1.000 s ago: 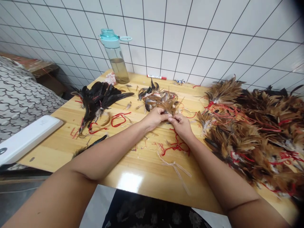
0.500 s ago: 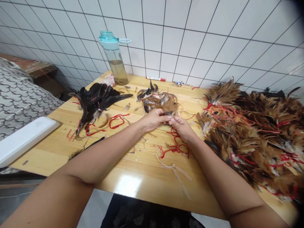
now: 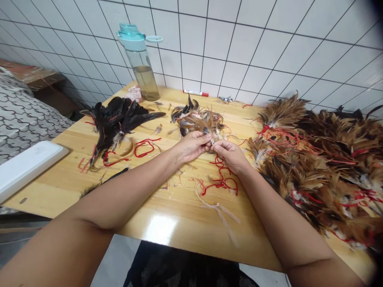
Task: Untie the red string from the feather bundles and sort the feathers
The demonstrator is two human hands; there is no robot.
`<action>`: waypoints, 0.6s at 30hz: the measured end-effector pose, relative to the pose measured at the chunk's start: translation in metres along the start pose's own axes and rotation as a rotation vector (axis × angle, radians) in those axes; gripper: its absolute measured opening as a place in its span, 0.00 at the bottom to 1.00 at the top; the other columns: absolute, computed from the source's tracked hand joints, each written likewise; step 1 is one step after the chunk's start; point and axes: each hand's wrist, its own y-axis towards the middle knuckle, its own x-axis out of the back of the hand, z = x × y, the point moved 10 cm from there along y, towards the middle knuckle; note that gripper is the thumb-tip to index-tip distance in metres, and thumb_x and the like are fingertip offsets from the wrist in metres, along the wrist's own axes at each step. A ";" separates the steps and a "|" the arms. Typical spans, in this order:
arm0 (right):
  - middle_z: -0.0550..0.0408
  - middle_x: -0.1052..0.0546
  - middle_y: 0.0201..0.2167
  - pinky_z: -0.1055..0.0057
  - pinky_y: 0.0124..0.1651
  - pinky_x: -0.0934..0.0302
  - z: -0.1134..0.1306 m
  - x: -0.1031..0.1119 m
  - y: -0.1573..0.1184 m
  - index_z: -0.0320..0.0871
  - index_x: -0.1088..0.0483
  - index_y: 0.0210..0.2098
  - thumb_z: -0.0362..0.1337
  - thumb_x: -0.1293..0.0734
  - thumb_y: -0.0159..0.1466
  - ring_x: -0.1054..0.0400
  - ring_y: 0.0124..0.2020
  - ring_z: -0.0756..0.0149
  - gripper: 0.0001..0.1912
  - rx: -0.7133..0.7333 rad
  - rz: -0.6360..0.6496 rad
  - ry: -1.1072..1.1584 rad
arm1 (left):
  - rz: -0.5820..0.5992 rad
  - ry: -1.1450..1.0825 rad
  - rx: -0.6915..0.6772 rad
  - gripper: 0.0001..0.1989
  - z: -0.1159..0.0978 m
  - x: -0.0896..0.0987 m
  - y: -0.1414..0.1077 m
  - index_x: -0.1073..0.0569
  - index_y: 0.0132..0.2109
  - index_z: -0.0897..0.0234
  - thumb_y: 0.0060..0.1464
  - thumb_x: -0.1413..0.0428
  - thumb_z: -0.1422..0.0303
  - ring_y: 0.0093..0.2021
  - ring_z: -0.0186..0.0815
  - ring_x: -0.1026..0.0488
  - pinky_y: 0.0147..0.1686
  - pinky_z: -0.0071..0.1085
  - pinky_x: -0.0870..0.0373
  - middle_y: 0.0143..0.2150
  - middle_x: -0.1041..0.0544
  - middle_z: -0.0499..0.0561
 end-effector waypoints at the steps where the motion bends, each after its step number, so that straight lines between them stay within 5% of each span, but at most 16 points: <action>1: 0.57 0.20 0.31 0.67 0.49 0.37 0.000 0.001 0.000 0.45 0.23 0.29 0.49 0.24 0.50 0.29 0.35 0.67 0.15 0.000 -0.008 -0.004 | -0.004 -0.005 0.010 0.15 0.001 0.001 0.000 0.28 0.27 0.72 0.41 0.30 0.67 0.24 0.26 0.31 0.27 0.24 0.36 0.21 0.29 0.47; 18: 0.57 0.23 0.26 0.67 0.46 0.37 -0.002 -0.002 0.000 0.43 0.30 0.25 0.49 0.25 0.52 0.29 0.34 0.67 0.17 0.020 -0.013 -0.004 | -0.005 0.161 -0.025 0.22 0.004 -0.007 -0.006 0.28 0.27 0.71 0.34 0.28 0.60 0.23 0.23 0.38 0.26 0.24 0.43 0.21 0.31 0.44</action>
